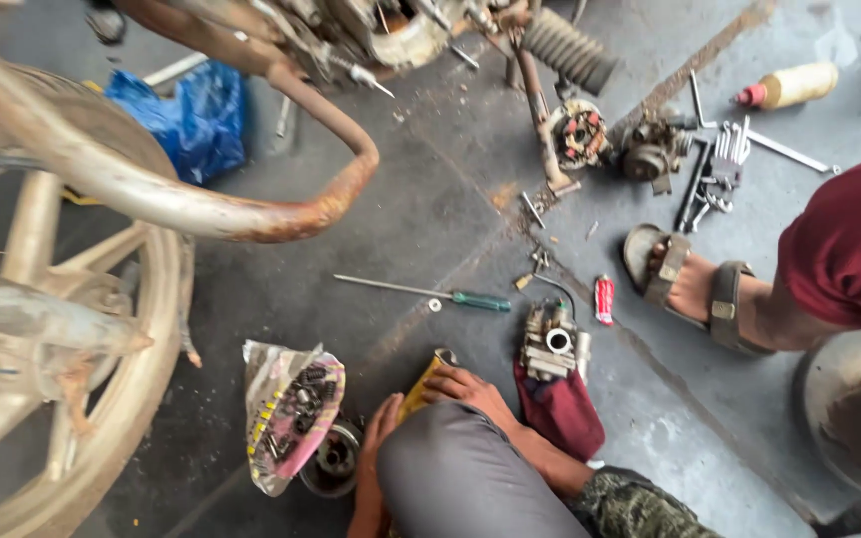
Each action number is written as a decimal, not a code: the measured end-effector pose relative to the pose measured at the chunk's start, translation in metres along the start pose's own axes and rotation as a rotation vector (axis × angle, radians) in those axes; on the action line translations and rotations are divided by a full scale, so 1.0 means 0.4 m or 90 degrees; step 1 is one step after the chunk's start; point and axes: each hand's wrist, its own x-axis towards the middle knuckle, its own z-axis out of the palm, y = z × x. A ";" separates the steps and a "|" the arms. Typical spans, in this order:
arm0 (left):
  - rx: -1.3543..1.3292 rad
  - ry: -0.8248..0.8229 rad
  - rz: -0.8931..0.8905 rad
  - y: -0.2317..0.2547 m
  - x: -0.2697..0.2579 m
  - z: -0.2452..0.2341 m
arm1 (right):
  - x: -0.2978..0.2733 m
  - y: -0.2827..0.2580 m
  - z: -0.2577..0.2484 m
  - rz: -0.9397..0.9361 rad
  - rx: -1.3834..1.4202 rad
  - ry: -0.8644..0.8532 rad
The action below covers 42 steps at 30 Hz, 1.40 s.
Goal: Working on motorcycle engine components, adjusting parts with tools and handling internal assemblies.
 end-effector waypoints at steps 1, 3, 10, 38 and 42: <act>0.005 0.007 0.005 0.000 0.000 0.008 | 0.002 0.001 -0.001 -0.008 -0.002 0.005; 0.010 -0.055 -0.105 -0.001 -0.001 0.029 | 0.001 0.006 -0.002 0.132 0.120 -0.063; 0.076 -0.106 -0.155 0.029 0.027 0.054 | -0.010 0.090 0.015 0.096 0.097 0.027; 0.089 0.172 -0.053 0.017 0.389 -0.066 | -0.207 0.120 -0.306 0.346 -0.042 0.301; 0.166 0.168 -0.010 -0.025 0.484 -0.073 | -0.351 0.147 -0.194 0.402 -0.140 0.270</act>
